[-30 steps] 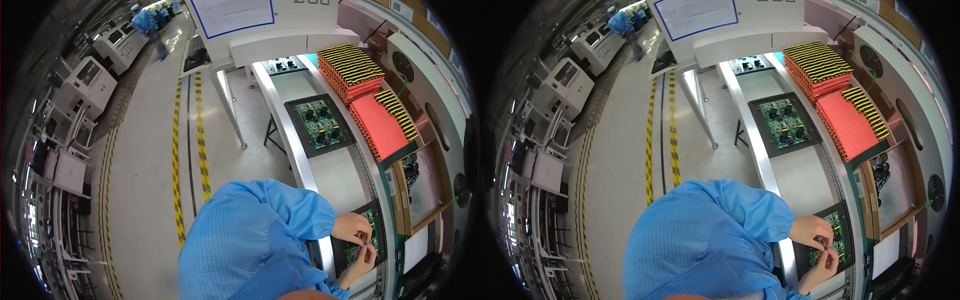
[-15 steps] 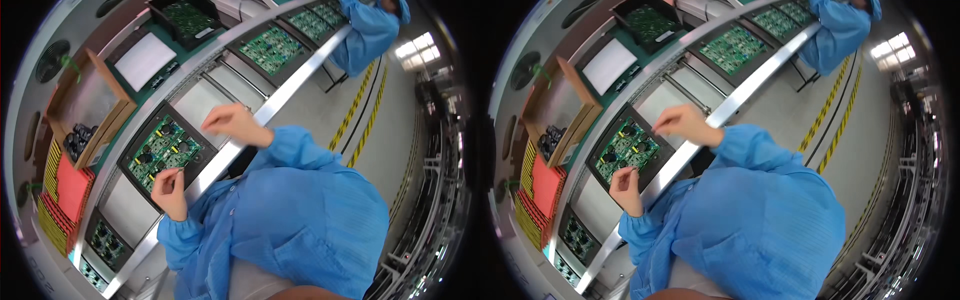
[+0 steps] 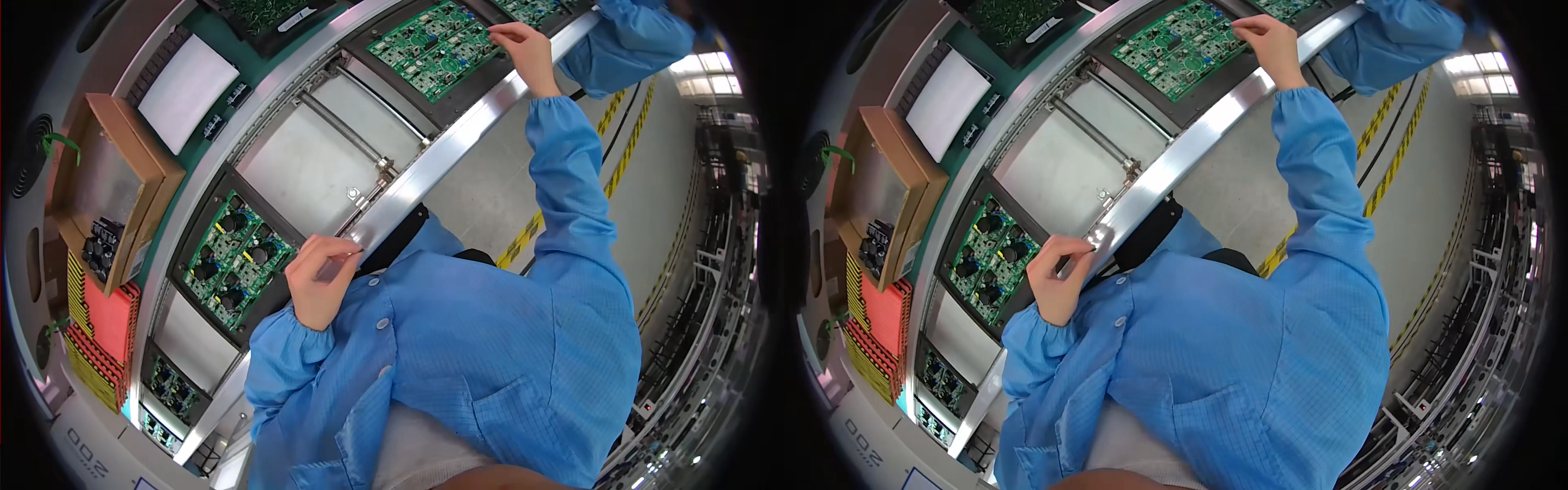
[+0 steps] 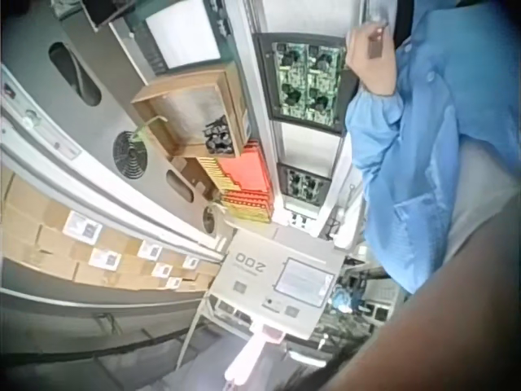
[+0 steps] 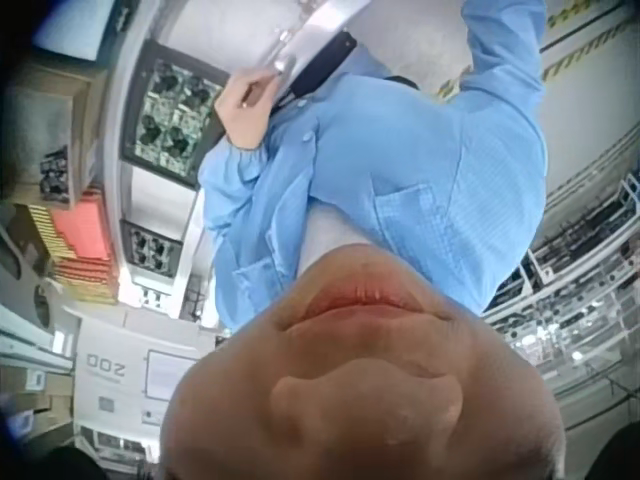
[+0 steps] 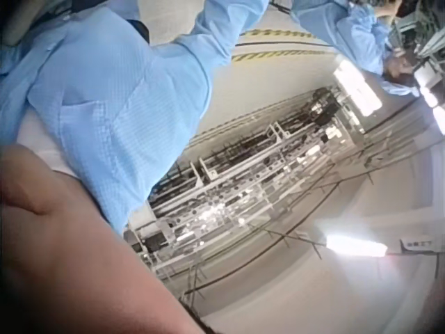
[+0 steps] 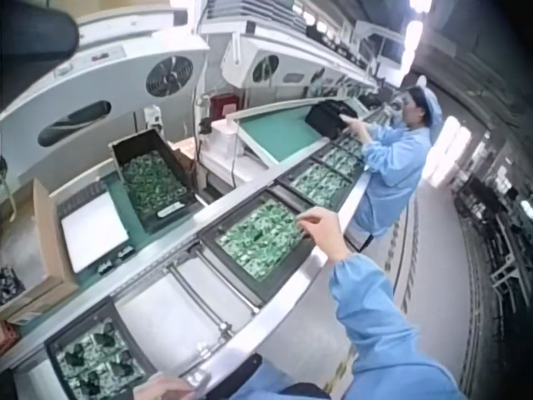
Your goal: Assembling small electronic components onto printed circuit boards at a manual assembly station on a production line.
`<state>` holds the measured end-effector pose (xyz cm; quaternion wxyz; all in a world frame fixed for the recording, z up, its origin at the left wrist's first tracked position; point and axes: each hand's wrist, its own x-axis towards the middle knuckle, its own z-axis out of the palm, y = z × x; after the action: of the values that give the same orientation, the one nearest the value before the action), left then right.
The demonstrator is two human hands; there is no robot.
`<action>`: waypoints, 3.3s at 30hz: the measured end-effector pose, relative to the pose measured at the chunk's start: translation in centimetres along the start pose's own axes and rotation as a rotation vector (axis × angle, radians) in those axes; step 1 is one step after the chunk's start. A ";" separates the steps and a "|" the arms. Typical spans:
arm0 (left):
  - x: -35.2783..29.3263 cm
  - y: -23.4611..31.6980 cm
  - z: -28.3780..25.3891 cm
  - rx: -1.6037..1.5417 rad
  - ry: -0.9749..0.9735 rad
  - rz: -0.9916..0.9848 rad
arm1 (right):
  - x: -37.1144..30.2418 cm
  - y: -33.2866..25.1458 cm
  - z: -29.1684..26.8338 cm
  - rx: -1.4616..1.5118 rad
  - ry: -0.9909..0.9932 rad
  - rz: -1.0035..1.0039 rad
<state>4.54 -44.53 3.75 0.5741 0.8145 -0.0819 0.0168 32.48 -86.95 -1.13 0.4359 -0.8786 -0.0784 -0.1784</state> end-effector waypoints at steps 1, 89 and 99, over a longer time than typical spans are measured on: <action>-0.1 -0.1 0.4 0.016 0.034 -0.027 | 1.2 -0.8 0.9 -0.140 -0.023 -0.123; 29.1 -4.4 10.1 0.806 -0.399 1.009 | -1.5 -4.3 3.0 0.104 0.296 0.027; 29.4 -3.6 10.0 0.846 -0.395 0.995 | -0.8 -3.9 2.6 0.128 0.308 0.008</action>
<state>33.39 -56.11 0.57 0.1045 0.8219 -0.5364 0.1604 31.24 -82.46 -0.02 0.4986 -0.8116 -0.0183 -0.3040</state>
